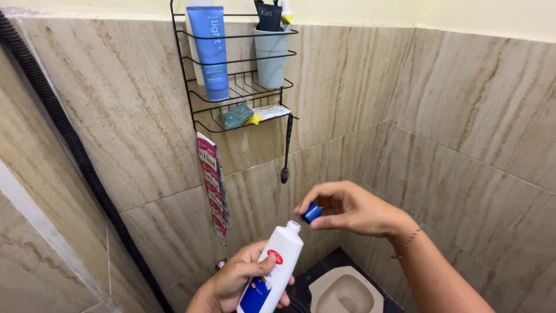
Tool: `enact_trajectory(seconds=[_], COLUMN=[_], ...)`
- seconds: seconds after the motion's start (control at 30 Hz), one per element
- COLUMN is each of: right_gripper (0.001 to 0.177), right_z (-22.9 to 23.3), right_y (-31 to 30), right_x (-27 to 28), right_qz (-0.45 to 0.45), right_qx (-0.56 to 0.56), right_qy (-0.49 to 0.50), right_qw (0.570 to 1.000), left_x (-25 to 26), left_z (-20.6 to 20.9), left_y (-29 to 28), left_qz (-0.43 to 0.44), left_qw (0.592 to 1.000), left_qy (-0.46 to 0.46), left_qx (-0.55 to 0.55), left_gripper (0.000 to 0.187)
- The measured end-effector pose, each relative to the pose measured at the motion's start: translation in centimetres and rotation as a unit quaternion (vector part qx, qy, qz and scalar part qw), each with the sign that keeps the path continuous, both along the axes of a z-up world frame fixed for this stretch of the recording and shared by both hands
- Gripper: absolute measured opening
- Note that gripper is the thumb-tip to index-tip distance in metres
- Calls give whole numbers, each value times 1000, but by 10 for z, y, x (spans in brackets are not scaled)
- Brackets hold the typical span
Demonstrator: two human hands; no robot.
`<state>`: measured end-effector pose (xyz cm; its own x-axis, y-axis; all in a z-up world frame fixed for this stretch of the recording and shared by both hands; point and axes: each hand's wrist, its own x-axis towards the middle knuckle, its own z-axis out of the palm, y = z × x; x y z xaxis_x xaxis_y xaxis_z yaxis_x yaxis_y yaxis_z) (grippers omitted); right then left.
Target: Organizing and rinsing various toiletry bottles and supplies on a bathroom shelf.
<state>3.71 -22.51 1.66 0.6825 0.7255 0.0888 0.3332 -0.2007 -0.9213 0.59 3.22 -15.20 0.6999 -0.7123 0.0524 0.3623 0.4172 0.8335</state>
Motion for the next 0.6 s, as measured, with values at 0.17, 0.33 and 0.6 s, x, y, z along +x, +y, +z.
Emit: enact_trajectory(seconds=[0.17, 0.33, 0.6], right_gripper=[32, 35, 38], right_z=[-9, -26, -40], right_y=[-11, -17, -22], right_x=[-5, -9, -22], right_qz=[-6, 21, 59], right_qx=[84, 168, 272], right_qy=[13, 61, 82], right_qw=[996, 984, 957], left_x=[-7, -3, 6], left_z=[1, -3, -15], left_y=[-3, -13, -36], left_qz=[-17, 11, 281], left_qw=[998, 995, 915], left_qy=[-1, -84, -288], left_qx=[-64, -60, 21], left_gripper=[56, 50, 31])
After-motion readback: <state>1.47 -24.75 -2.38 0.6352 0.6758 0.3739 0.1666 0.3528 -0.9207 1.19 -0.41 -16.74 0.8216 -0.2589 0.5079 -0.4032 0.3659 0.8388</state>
